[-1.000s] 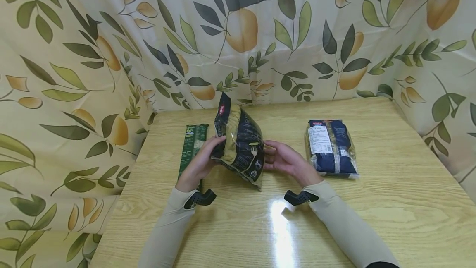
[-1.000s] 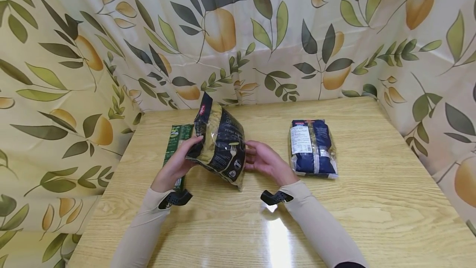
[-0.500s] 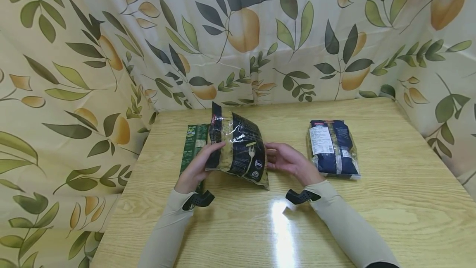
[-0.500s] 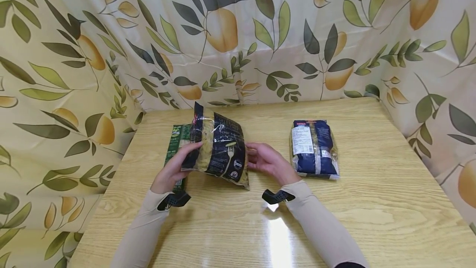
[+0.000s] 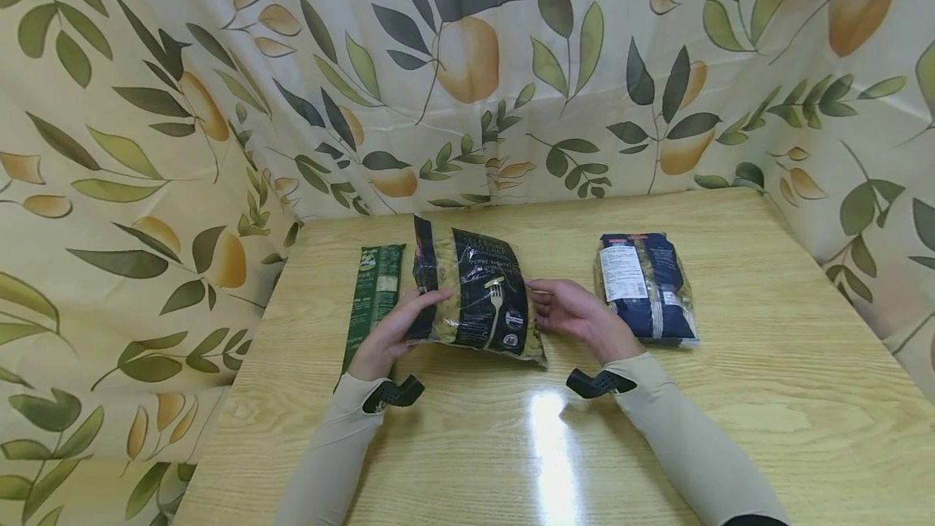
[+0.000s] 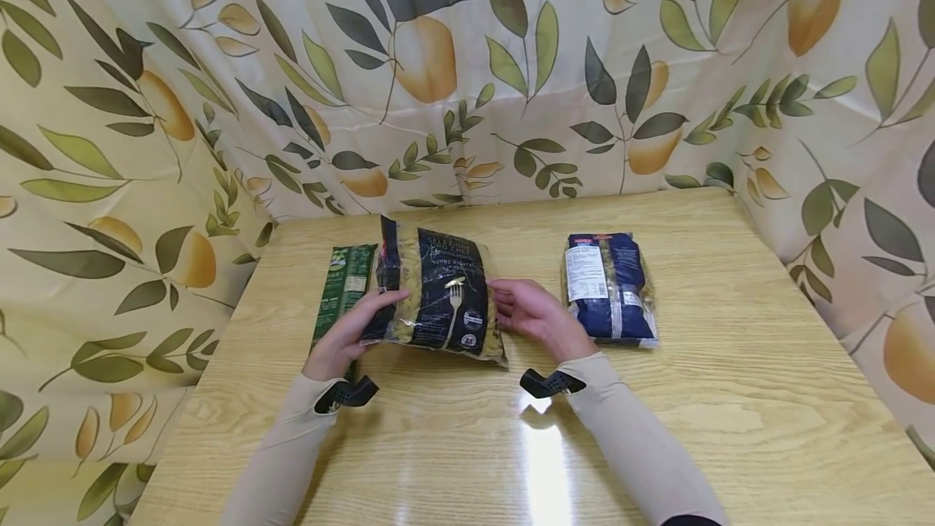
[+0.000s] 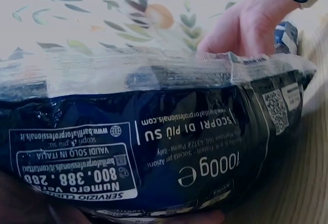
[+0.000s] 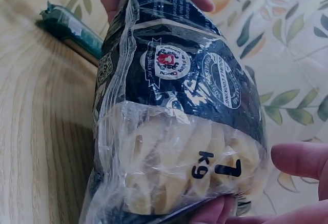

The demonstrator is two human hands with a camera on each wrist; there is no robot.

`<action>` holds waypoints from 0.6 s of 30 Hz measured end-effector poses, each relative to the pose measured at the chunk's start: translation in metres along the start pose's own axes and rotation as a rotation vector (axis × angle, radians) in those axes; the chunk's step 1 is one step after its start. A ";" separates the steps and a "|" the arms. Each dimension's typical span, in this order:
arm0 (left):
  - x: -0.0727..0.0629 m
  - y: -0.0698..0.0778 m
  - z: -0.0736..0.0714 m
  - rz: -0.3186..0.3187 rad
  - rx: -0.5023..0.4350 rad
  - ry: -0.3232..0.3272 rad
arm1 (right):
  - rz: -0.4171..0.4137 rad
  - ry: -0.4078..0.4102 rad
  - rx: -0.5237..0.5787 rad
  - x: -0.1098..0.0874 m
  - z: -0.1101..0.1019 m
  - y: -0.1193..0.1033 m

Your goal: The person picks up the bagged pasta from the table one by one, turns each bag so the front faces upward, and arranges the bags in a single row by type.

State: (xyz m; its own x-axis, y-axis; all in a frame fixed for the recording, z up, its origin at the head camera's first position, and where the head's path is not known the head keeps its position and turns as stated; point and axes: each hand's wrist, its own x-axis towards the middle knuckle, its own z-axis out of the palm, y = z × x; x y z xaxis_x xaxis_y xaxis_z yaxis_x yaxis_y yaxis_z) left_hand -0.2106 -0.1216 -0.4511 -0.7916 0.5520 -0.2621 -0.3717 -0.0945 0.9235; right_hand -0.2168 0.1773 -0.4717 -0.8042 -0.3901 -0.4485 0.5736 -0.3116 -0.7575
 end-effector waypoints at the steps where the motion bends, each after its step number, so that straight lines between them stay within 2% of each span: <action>1: 0.000 -0.001 0.000 -0.007 0.002 0.005 | 0.002 0.002 0.000 0.000 0.000 0.000; 6: 0.004 -0.005 -0.001 -0.035 0.001 0.019 | 0.004 0.013 -0.002 0.002 -0.001 0.000; 11: 0.006 -0.007 -0.002 -0.037 -0.011 0.029 | -0.005 0.012 -0.025 0.002 -0.001 0.000; 18: 0.006 -0.008 -0.002 -0.032 -0.019 0.029 | -0.032 0.063 -0.094 0.000 0.003 0.002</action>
State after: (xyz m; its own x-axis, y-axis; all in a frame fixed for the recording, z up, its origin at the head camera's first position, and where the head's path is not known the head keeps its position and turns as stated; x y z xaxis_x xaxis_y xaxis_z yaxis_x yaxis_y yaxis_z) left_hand -0.2133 -0.1189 -0.4610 -0.7926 0.5310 -0.2996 -0.4060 -0.0931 0.9091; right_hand -0.2152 0.1744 -0.4719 -0.8316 -0.3254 -0.4501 0.5329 -0.2390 -0.8118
